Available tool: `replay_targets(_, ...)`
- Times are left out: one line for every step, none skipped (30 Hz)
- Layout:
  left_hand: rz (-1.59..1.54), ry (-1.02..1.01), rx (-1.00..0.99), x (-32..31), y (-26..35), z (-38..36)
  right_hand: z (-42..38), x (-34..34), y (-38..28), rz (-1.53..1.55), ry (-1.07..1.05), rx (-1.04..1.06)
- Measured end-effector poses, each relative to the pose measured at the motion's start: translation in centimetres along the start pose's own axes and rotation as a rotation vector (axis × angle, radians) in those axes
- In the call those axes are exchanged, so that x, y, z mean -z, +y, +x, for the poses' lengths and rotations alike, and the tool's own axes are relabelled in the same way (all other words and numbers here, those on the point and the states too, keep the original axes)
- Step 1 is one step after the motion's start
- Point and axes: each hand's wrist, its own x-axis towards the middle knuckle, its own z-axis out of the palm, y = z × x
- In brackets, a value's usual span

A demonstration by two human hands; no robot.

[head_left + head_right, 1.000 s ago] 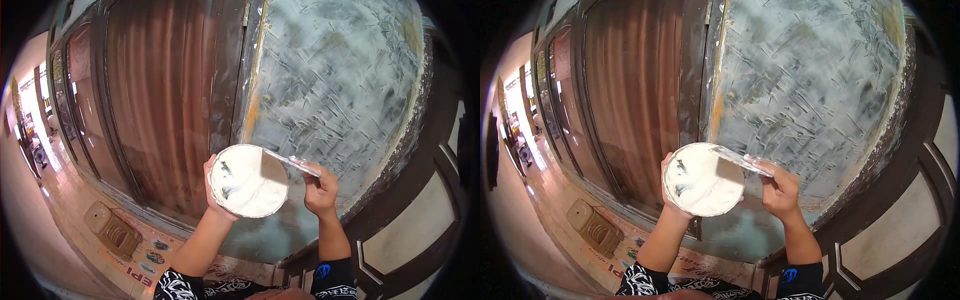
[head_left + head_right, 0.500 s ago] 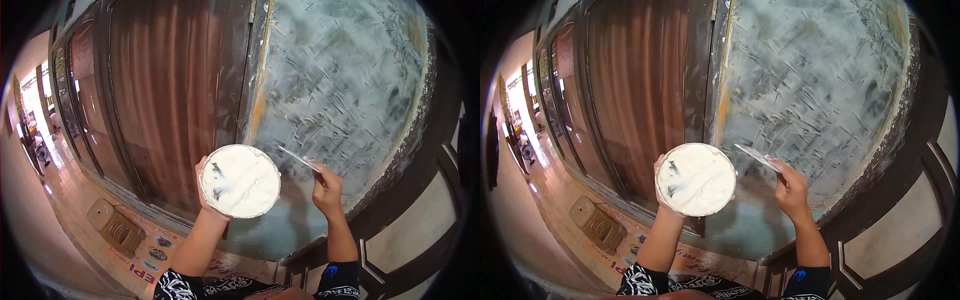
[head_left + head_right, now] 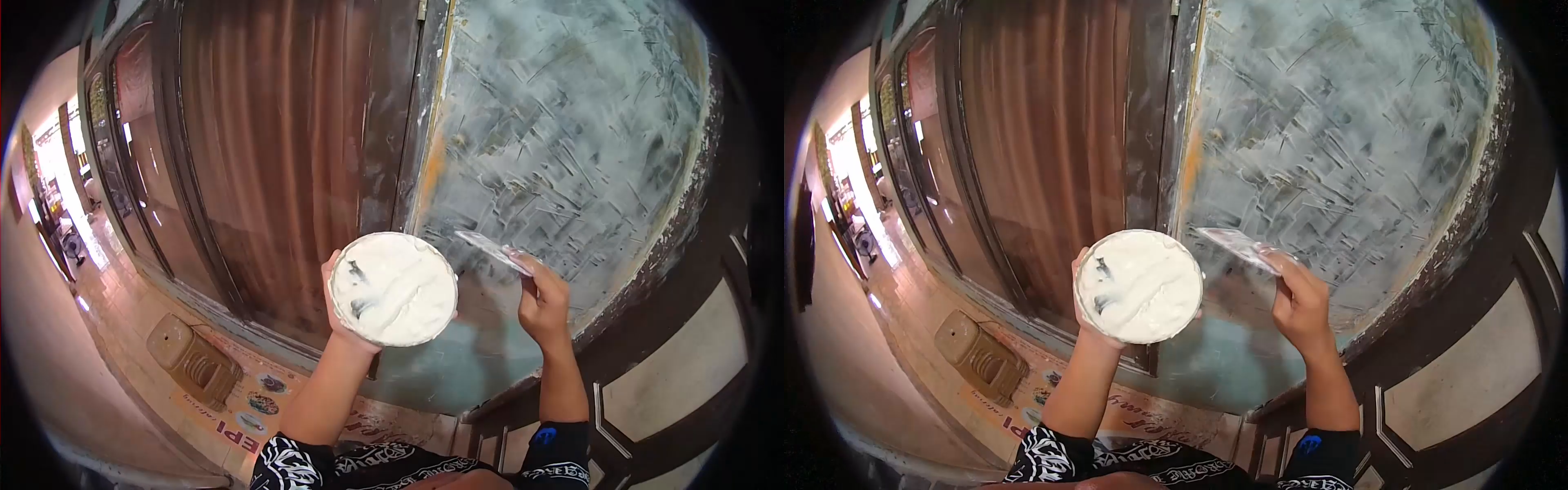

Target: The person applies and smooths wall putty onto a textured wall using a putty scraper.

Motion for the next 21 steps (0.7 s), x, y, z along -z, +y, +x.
replay_targets(-0.077, 0.009, -0.066, 1.5, 0.0, 0.0, 0.5, 0.2, -1.1, 0.025, -0.024, 0.083)
replay_targets(-0.154, 0.018, -0.132, 2.5, 0.1, -0.2, 0.9, 0.3, -1.9, 0.027, -0.027, 0.076)
replay_targets(-0.064, 0.097, -0.096, 2.5, 0.2, -0.1, 1.4, 0.4, -2.6, 0.071, -0.135, 0.17)
replay_targets(-0.067, 0.1, -0.094, 2.6, 0.2, -0.1, 2.0, 0.4, -3.3, 0.114, -0.243, 0.265)
replay_targets(-0.06, 0.134, -0.088, 2.7, 0.2, -0.1, 2.8, 0.4, -4.0, 0.097, -0.329, 0.308)
replay_targets(-0.053, 0.167, -0.082, 2.9, 0.1, 0.0, 3.5, 0.0, -4.3, 0.095, -0.332, 0.306)
replay_targets(-0.089, 0.109, -0.066, 3.1, 0.1, 0.0, 4.2, -0.3, -4.6, 0.104, -0.395, 0.347)
replay_targets(-0.091, 0.111, -0.067, 3.2, 0.1, 0.0, 4.6, -0.5, -4.6, 0.113, -0.459, 0.388)
replay_targets(-0.091, 0.132, -0.07, 3.3, 0.2, 0.0, 4.9, -0.6, -4.5, 0.118, -0.473, 0.398)
replay_targets(-0.09, 0.153, -0.073, 3.4, 0.3, 0.0, 5.2, -0.6, -4.5, 0.119, -0.475, 0.399)
replay_targets(-0.142, 0.093, -0.077, 3.6, 0.4, -0.2, 5.5, -0.5, -4.5, 0.118, -0.466, 0.409)
replay_targets(-0.142, 0.093, -0.083, 3.8, 0.6, -0.3, 5.7, -0.3, -4.5, 0.117, -0.456, 0.42)
replay_targets(-0.125, 0.116, -0.092, 4.1, 0.9, -0.4, 5.9, -0.1, -4.6, 0.118, -0.445, 0.413)
replay_targets(-0.108, 0.139, -0.101, 4.3, 1.1, -0.5, 6.0, -0.2, -4.4, 0.121, -0.449, 0.418)
replay_targets(-0.109, 0.141, -0.106, 4.4, 1.2, -0.6, 6.0, -0.3, -4.3, 0.148, -0.433, 0.414)
replay_targets(-0.117, 0.139, -0.108, 4.6, 1.3, -0.7, 5.9, -0.4, -4.3, 0.174, -0.415, 0.409)
replay_targets(-0.125, 0.136, -0.108, 4.7, 1.4, -0.7, 5.6, -0.7, -4.2, 0.176, -0.458, 0.387)
replay_targets(-0.126, 0.139, -0.109, 4.8, 1.5, -0.8, 5.4, -1.1, -4.1, 0.178, -0.46, 0.385)
replay_targets(-0.131, 0.141, -0.098, 4.9, 1.5, -0.8, 5.2, -1.6, -4.1, 0.182, -0.515, 0.39)
replay_targets(-0.136, 0.141, -0.087, 5.0, 1.6, -0.8, 5.1, -1.9, -4.2, 0.185, -0.569, 0.394)
replay_targets(-0.15, 0.15, -0.101, 5.2, 1.6, -0.8, 5.2, -2.1, -4.2, 0.189, -0.601, 0.387)
